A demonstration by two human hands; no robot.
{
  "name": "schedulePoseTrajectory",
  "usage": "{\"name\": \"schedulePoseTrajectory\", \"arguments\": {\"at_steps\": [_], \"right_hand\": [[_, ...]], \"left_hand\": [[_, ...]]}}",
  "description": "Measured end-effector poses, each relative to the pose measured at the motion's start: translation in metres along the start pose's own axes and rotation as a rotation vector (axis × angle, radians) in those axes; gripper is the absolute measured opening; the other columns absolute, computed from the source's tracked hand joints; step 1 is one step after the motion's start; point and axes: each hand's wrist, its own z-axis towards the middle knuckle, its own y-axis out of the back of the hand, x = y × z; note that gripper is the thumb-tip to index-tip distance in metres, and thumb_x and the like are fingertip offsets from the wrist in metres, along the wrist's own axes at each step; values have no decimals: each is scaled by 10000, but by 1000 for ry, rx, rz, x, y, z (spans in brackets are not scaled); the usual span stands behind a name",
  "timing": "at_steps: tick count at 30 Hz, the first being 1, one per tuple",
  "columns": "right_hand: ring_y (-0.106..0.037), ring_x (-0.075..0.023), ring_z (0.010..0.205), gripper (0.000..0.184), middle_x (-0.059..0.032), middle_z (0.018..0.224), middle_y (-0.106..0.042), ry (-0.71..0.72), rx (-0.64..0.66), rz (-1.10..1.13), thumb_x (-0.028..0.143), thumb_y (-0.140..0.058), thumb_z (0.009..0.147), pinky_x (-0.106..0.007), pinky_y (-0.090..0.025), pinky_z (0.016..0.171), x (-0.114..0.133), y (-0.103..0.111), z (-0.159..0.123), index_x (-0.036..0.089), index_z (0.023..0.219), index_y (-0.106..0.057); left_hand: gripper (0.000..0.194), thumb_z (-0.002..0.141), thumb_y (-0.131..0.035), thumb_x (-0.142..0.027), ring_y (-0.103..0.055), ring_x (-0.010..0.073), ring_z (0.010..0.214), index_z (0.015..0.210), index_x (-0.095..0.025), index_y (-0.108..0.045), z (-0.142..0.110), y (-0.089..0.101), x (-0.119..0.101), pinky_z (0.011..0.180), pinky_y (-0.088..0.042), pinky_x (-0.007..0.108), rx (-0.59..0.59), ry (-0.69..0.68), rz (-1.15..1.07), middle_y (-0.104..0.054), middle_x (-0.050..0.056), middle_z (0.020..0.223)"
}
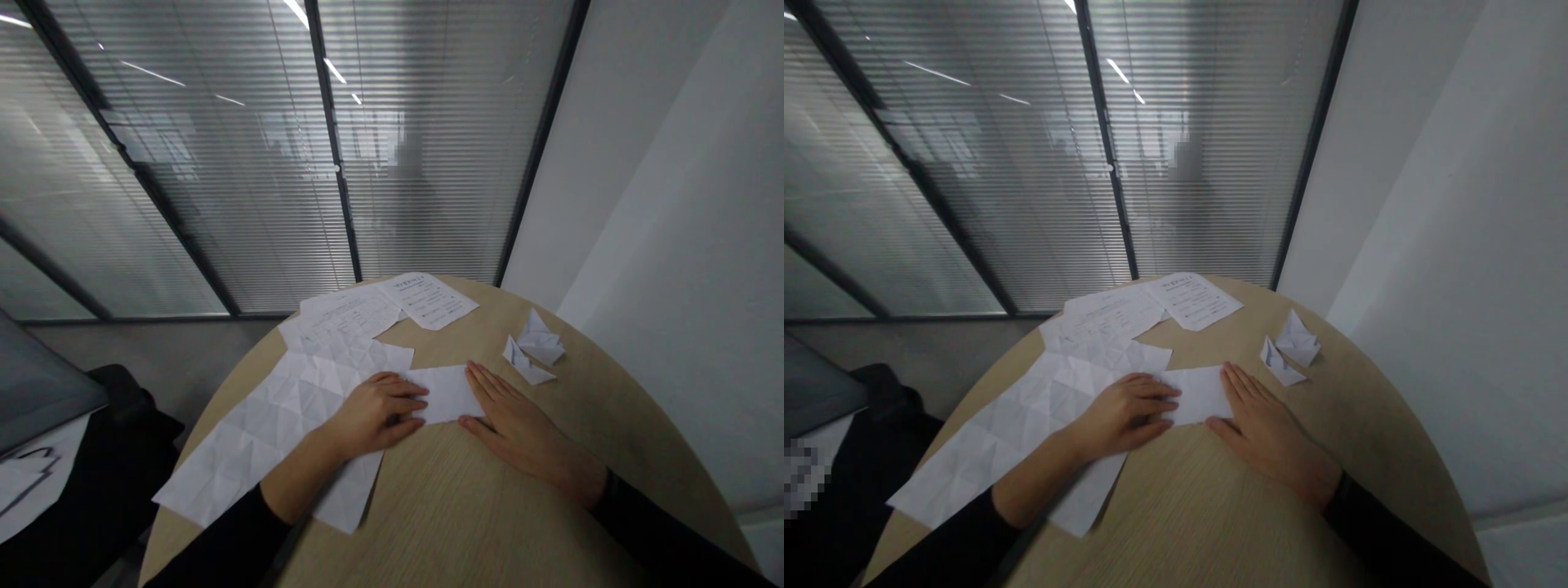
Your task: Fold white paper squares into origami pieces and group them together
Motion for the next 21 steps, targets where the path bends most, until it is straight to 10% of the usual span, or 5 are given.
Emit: {"name": "schedulePoseTrajectory", "arguments": {"at_steps": [21], "right_hand": [[-724, -390, 1198, 444, -140, 1275, -786, 20, -132, 188, 379, -830, 980, -595, -591, 1048, 18, 30, 22, 264, 1382, -681]], "left_hand": [[746, 1025, -818, -551, -728, 408, 1399, 1621, -230, -504, -6, -8, 7, 1255, -529, 716, -70, 181, 62, -721, 184, 1561]]}}
